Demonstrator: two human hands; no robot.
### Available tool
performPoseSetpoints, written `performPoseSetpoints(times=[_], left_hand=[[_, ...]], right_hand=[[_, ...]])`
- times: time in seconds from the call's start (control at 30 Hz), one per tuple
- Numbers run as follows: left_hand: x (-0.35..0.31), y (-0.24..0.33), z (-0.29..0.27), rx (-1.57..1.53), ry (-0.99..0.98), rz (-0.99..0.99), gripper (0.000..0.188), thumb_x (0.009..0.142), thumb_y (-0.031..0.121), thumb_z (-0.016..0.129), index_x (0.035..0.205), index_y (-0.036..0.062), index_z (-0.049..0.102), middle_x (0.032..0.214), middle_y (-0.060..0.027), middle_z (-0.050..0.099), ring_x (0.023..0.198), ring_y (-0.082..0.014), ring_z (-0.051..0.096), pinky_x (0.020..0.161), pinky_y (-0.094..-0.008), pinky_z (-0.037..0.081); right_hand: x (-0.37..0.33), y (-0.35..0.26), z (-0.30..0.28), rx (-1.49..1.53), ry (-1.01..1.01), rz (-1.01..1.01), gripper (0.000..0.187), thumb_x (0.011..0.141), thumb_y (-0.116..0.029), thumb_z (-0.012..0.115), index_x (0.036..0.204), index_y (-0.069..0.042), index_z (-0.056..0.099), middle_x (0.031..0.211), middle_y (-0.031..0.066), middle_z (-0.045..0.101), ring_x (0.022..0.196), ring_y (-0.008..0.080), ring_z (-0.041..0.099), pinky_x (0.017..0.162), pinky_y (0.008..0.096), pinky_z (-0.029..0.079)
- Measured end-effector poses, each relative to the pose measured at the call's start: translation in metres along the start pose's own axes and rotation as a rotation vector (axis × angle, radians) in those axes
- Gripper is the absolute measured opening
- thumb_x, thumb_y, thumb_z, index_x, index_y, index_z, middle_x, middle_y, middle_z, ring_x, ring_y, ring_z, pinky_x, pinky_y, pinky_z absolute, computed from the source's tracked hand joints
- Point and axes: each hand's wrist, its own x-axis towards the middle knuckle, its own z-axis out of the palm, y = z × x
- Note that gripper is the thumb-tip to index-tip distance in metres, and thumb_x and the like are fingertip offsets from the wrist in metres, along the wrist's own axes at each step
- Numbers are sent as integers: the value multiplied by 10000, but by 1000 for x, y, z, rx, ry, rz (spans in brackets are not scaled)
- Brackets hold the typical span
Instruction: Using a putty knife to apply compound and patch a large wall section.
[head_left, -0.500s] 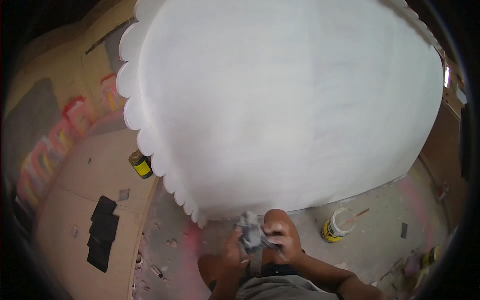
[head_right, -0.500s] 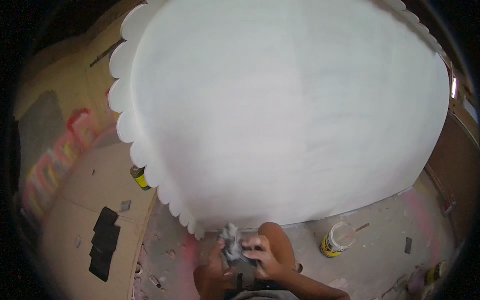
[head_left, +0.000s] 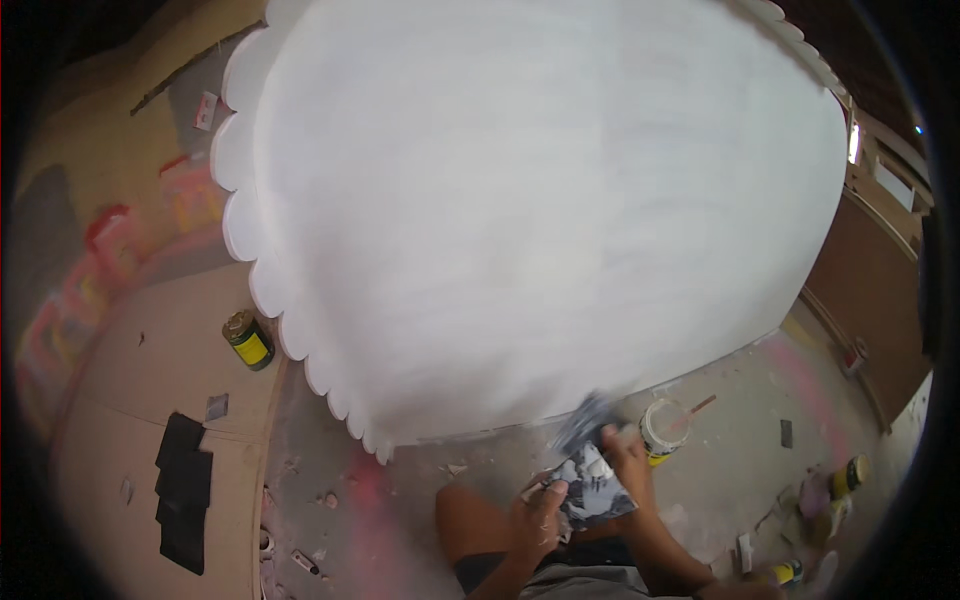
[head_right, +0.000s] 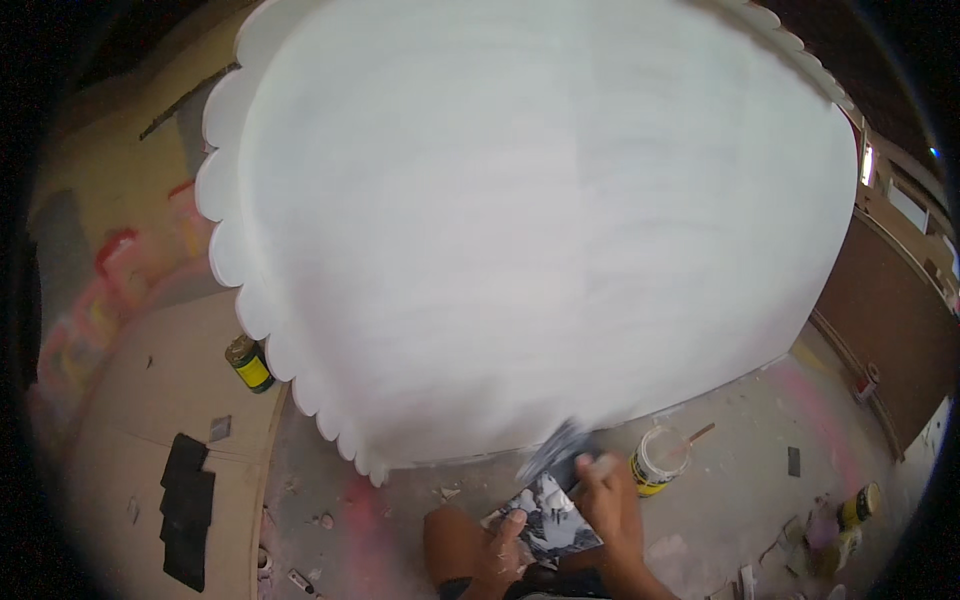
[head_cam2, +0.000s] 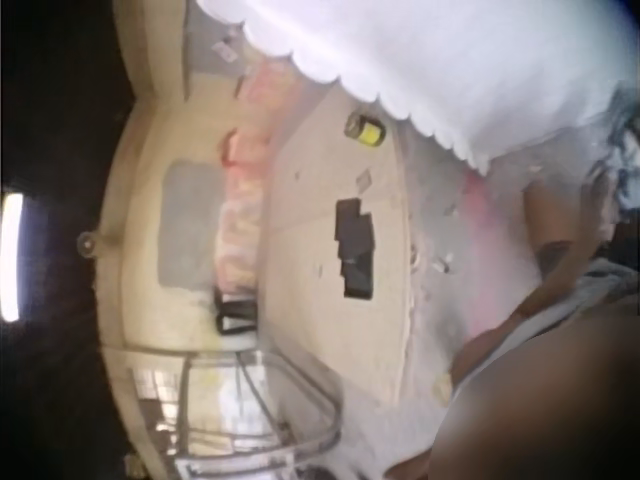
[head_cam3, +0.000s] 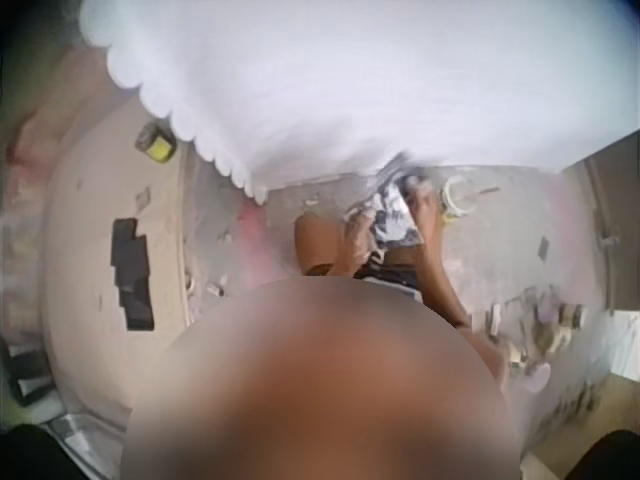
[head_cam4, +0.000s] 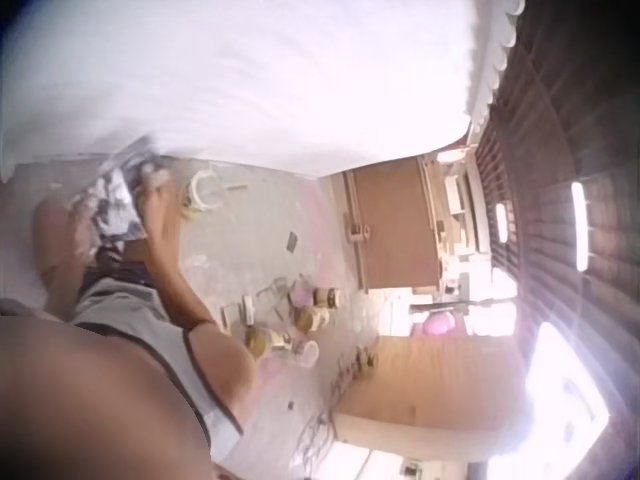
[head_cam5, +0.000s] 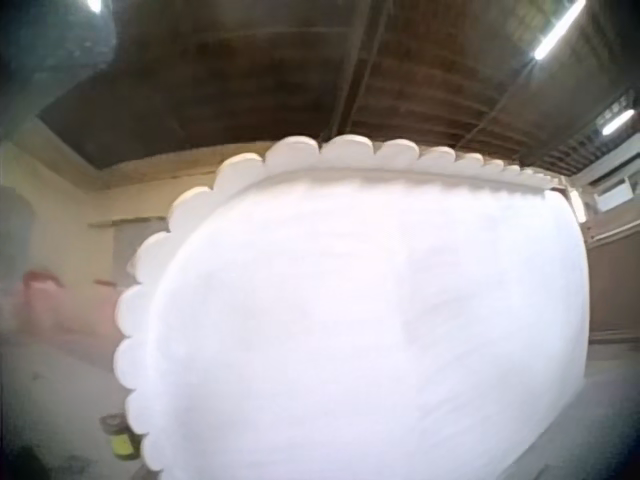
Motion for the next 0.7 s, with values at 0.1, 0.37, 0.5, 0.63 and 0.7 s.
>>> performPoseSetpoints(times=[0.1, 0.37, 0.5, 0.63, 0.7], left_hand=[[17, -8, -4, -276, 102, -170, 337, 938, 273, 624, 1090, -28, 637, 942, -37, 659, 880, -160, 625, 805, -302, 489], [35, 39, 0, 91, 93, 2, 318, 1009, 228, 530, 1159, -36, 621, 1023, -52, 641, 889, -125, 568, 797, -300, 471], [61, -15, 14, -35, 44, 184, 339, 1021, 237, 529, 1221, -21, 621, 965, -50, 662, 856, -117, 582, 778, -282, 480], [61, -9, 19, 421, -341, 91, 349, 1021, 244, 547, 1308, 49, 592, 797, -138, 668, 657, -145, 610, 657, -315, 511], [61, -1, 34, 417, -415, 64, 316, 1009, 221, 563, 1270, 52, 620, 778, -101, 664, 658, -115, 586, 630, -294, 490]], right_hand=[[-62, -96, -1, 488, 357, 444, 515, 997, -475, 553, 1135, 20, 579, 959, 97, 631, 849, 186, 617, 822, 337, 505], [-44, -41, -30, 741, 414, 13, 250, 957, -325, 614, 1036, -95, 555, 848, 15, 625, 658, 151, 625, 497, 289, 448], [-67, -31, -17, 720, 362, 231, 425, 887, -245, 669, 1216, -23, 519, 899, 53, 624, 668, 161, 631, 497, 265, 485], [-58, -55, -18, 659, 432, 245, 353, 888, -222, 671, 1123, 15, 557, 863, 81, 625, 615, 174, 620, 426, 283, 445], [-50, -60, -38, 584, 425, 214, 323, 893, -228, 673, 1075, 22, 576, 790, 69, 615, 584, 165, 603, 441, 267, 434]])
